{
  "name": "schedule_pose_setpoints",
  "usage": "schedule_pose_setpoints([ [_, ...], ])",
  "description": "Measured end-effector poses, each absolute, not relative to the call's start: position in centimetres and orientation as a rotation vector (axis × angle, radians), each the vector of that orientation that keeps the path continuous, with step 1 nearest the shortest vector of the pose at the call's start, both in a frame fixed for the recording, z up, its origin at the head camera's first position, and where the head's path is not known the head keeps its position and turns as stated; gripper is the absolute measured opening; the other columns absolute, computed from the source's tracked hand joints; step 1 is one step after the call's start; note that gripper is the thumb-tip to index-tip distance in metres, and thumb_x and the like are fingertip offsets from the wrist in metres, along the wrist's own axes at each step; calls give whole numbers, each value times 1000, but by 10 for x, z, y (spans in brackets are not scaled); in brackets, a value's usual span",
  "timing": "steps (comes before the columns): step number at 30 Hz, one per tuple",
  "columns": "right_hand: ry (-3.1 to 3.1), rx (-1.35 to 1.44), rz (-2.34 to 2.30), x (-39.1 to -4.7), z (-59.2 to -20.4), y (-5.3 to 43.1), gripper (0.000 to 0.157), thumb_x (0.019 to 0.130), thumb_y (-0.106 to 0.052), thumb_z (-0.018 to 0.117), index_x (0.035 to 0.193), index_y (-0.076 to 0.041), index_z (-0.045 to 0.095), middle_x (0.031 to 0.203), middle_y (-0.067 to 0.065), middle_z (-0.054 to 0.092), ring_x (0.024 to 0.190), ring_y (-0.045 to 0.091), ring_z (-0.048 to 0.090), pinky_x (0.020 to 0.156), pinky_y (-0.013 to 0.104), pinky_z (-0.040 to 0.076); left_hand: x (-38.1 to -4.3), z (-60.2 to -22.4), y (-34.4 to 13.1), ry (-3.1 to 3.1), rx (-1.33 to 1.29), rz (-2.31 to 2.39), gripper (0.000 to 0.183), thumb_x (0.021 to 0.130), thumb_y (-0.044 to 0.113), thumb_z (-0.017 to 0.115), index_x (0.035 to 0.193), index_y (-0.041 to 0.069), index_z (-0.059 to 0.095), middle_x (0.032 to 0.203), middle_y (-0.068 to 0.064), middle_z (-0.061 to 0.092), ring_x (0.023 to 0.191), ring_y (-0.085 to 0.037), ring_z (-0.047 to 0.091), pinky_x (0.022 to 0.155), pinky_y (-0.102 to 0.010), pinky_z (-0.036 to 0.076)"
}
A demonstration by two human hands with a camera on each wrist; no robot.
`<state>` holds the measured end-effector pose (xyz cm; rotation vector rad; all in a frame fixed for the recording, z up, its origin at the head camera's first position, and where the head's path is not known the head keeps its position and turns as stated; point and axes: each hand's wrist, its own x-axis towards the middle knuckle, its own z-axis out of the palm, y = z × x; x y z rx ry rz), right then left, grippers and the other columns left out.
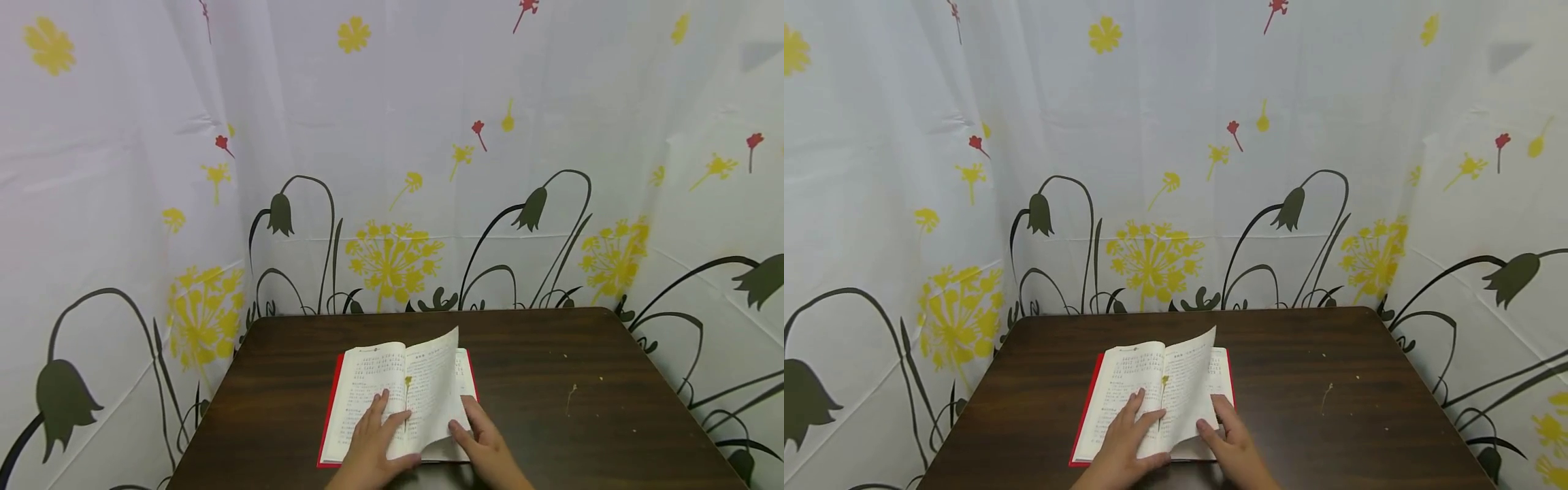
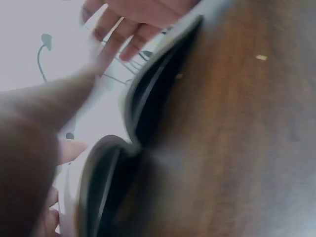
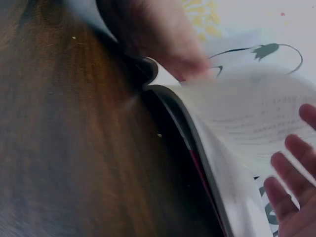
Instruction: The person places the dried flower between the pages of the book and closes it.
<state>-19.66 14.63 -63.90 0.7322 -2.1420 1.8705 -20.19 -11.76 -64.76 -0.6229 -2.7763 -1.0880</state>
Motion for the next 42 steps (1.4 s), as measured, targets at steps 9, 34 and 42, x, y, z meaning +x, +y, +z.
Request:
schedule_pose_setpoints([
  [9, -2288, 1220, 1657, -195, -642, 137, 69, 104, -9, 71, 166, -8, 40, 165, 13, 50, 151, 15, 49, 123, 25, 41, -203, -629, -125, -2609, -508, -1578, 36, 118, 27, 42, 130, 15, 74, 168, -27, 44, 157, -61, 32, 119, -83, 26],
  [34, -2652, 1311, 680, -198, -677, 121, 74, 103, -74, 51, 170, -46, 32, 182, -8, 27, 168, 18, 29, 119, 60, 46, -212, -610, -143, -1499, -563, -1361, 19, 86, -26, 58, 89, -10, 67, 92, -19, 71, 89, -20, 70, 88, -18, 55],
  [42, -2503, 1358, 617, -202, -686, 124, 88, 98, -75, 61, 172, -37, 33, 181, -2, 31, 164, 28, 39, 114, 57, 50, -205, -621, -124, -2383, -980, -1096, 15, 103, 20, 73, 117, 26, 75, 128, 3, 78, 129, -29, 69, 108, -53, 56],
])
